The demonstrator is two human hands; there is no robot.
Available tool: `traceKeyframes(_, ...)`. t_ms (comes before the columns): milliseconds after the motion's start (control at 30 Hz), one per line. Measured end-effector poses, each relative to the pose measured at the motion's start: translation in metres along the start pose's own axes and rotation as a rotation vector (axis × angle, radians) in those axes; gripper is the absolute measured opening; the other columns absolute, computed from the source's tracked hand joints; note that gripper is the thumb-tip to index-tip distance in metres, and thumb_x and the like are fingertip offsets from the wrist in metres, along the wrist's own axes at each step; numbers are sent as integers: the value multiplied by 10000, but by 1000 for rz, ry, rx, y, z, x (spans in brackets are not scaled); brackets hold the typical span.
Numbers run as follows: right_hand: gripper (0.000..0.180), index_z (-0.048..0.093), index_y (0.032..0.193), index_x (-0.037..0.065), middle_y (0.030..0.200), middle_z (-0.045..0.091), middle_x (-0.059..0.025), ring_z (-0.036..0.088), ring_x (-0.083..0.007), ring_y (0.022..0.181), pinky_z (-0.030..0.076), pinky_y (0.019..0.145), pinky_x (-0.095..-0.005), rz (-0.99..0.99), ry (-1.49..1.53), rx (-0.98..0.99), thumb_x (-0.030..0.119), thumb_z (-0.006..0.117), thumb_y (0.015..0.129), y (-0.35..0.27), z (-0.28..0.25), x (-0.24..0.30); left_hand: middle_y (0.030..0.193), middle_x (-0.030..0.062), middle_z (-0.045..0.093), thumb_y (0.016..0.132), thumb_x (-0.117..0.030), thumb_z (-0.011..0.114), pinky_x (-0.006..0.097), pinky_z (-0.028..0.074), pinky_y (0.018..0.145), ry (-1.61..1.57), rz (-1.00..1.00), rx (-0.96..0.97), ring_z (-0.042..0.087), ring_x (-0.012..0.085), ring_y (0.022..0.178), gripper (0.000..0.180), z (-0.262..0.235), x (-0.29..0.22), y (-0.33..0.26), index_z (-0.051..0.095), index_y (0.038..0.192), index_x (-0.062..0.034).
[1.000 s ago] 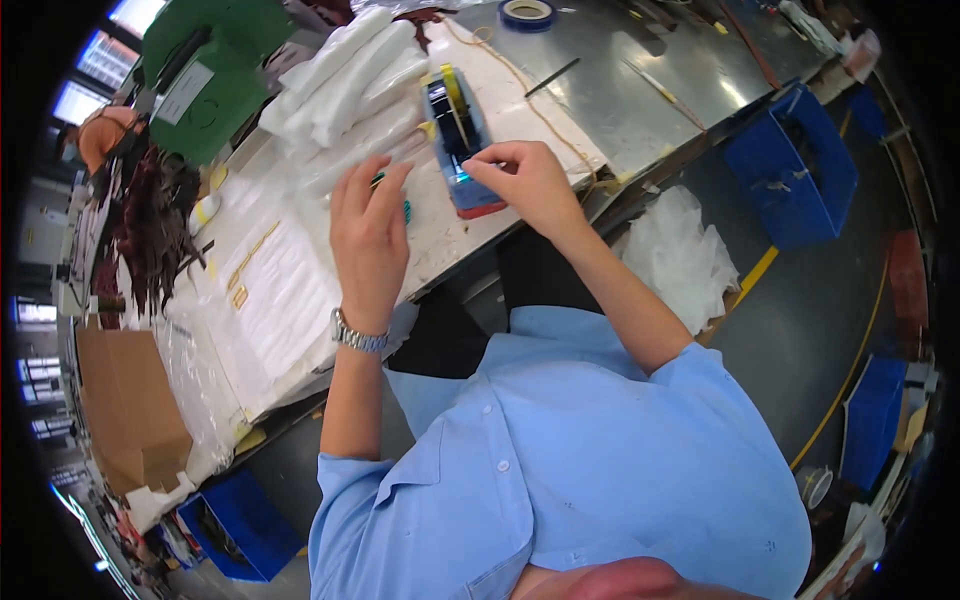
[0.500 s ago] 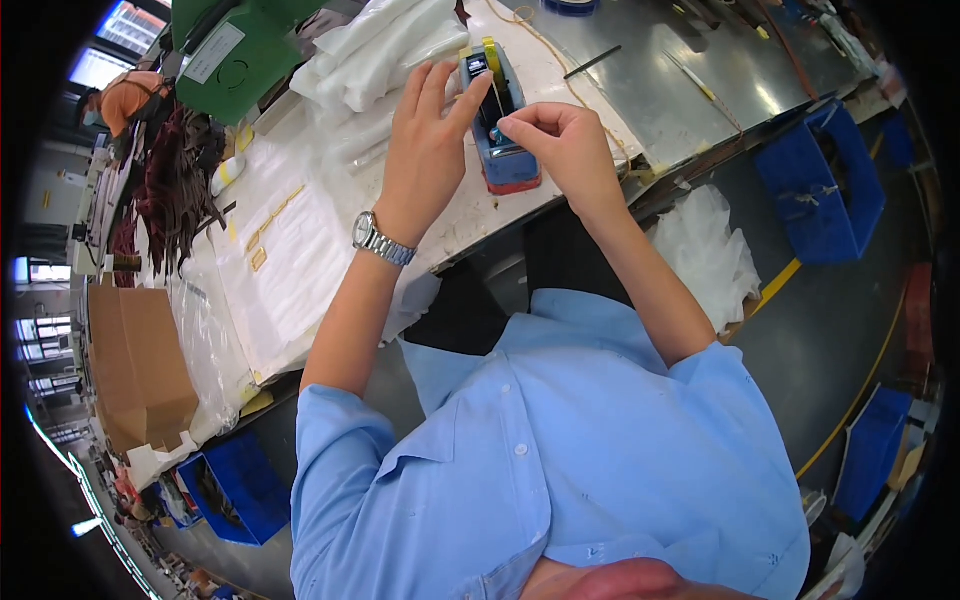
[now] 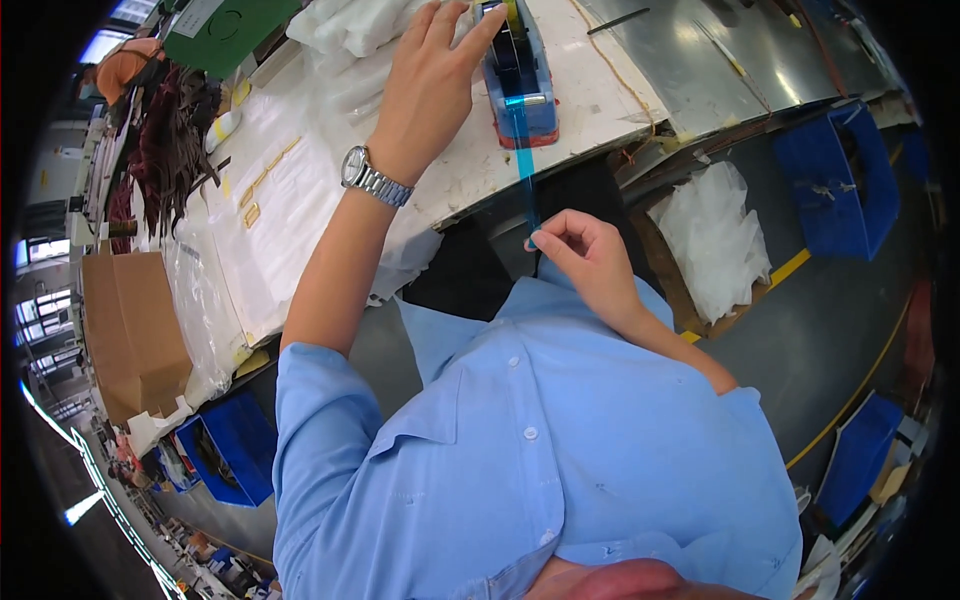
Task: Counting and packing metal hardware buckles into small plastic bags.
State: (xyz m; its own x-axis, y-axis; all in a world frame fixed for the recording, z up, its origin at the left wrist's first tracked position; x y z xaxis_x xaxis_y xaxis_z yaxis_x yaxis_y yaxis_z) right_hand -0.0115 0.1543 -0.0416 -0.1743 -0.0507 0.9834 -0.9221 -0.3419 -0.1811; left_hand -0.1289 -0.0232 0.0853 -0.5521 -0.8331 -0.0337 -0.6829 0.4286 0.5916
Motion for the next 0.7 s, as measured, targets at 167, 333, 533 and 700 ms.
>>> traceKeyframes(167, 135, 728, 955, 9, 797, 662, 28, 545, -25, 723, 442, 640, -218, -12, 0, 35, 126, 728, 1023, 0, 6, -3, 1485, 278, 542, 908, 89, 526, 472, 430, 1169, -76, -68, 44, 501, 432, 1405, 592, -8, 8, 0, 583, 1479, -57)
traceKeyframes(333, 127, 712, 969, -9, 939, 709, 9, 532, -25, 768, 429, 682, -197, -67, 142, 5, 98, 707, 1037, -2, -3, -10, 1490, 277, 537, 910, 80, 552, 481, 463, 1138, -226, -475, 88, 538, 440, 1363, 584, -60, 37, -31, 601, 1470, -80)
traceKeyframes(533, 118, 700, 972, -9, 1015, 734, -21, 534, -27, 789, 438, 695, -204, -83, 126, 43, 83, 687, 1046, -2, -5, -9, 915, 118, 790, 966, -113, 700, 405, 593, 739, 445, -667, 144, 760, 325, 807, 140, -128, 182, -206, 776, 1077, -73)
traceKeyframes(700, 111, 712, 986, -5, 1026, 763, -44, 561, -33, 801, 456, 710, -209, -95, 130, 37, 90, 695, 1040, -5, -1, 2, 946, 137, 748, 960, -133, 688, 464, 568, 789, 489, -604, 311, 716, 364, 901, 94, -130, 215, -283, 730, 1005, -61)
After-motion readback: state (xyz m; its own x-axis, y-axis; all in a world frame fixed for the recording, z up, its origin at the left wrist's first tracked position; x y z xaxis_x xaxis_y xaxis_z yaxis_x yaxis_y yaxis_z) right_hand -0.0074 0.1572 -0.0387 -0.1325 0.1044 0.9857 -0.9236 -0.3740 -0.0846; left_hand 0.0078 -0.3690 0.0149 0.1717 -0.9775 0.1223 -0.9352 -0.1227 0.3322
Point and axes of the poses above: each hand's wrist, its own y-axis towards the middle knuckle, its own z-axis out of the palm, x = y × z, the point moved 6 cm from there along y, towards the middle knuckle
